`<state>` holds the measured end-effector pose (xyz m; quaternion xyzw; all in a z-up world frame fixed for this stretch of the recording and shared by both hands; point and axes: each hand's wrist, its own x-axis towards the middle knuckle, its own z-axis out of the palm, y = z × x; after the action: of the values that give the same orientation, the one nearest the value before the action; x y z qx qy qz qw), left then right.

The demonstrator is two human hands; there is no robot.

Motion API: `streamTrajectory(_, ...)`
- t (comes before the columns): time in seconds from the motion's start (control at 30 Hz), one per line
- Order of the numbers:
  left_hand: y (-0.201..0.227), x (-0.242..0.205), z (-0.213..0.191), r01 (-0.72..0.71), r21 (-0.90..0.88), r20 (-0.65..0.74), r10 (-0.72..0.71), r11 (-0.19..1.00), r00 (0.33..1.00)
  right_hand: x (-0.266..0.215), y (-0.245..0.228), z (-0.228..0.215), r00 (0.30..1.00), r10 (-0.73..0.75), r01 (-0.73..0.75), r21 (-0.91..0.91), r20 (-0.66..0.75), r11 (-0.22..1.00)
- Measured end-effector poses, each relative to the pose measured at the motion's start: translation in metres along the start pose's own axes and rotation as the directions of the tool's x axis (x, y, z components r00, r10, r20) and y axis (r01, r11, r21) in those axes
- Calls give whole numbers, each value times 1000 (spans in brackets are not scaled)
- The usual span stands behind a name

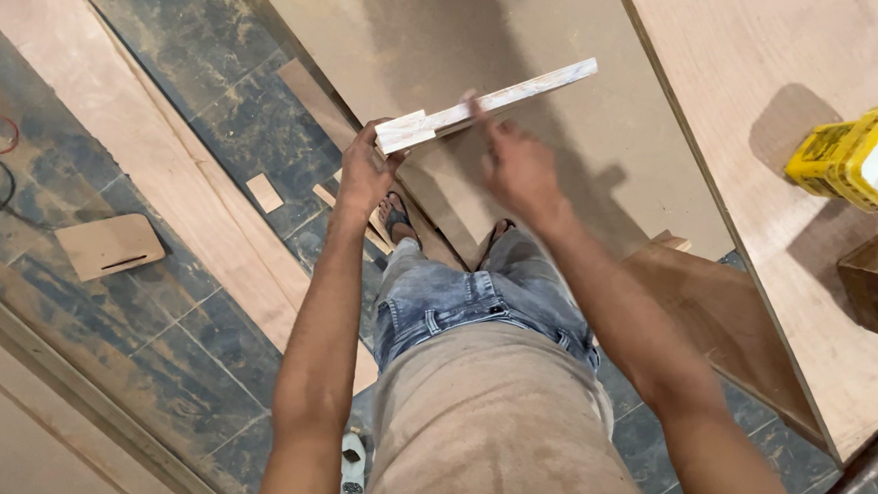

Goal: The person nails two boards together using a hammer and then applies glue to a separate wooden strip by hand.

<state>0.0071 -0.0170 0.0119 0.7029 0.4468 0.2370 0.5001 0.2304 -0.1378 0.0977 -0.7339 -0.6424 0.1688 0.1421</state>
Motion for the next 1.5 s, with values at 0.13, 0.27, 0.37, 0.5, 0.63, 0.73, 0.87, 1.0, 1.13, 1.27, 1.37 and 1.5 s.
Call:
streamTrajectory(0.13,-3,-1,0,-1,-41,-2,1,999,1000,11,12,-15,980,191,-195,-73,-55,978)
streamTrajectory(0.27,0,-1,0,-44,-60,-8,44,997,999,0,-7,-9,1000,-5,4,33,5,999)
streamTrajectory(0.37,4,0,-4,-16,-59,6,16,998,1000,5,16,-12,993,91,-97,-80,-78,992)
streamTrajectory(0.5,6,0,-5,4,-28,30,-3,1000,1000,7,31,-5,963,201,-206,-9,-178,979)
streamTrajectory(0.63,2,0,-6,-13,-7,34,13,1000,999,-12,-13,27,986,165,-164,30,-10,986)
streamTrajectory(0.73,3,6,-5,-10,21,22,10,1000,1000,-12,-21,22,994,70,-81,125,87,989)
streamTrajectory(0.87,4,2,-7,14,3,42,-14,1000,999,-8,11,9,997,50,-46,-60,59,997)
streamTrajectory(1.0,5,3,-7,19,-2,46,-19,1000,999,-29,79,-21,967,185,-199,-66,-173,978)
streamTrajectory(1.13,2,3,-6,6,5,58,-6,1000,998,-36,105,-26,923,301,-312,-9,-238,950)
streamTrajectory(1.27,2,4,-5,19,-42,56,-17,999,998,-27,65,-16,920,281,-255,128,-271,958)
streamTrajectory(1.37,3,6,-9,28,-48,48,-26,998,999,-25,3,-4,935,-32,17,-44,-353,999)
streamTrajectory(1.5,9,6,-10,55,-68,46,-52,996,998,-6,-63,16,990,-72,67,-51,-117,996)
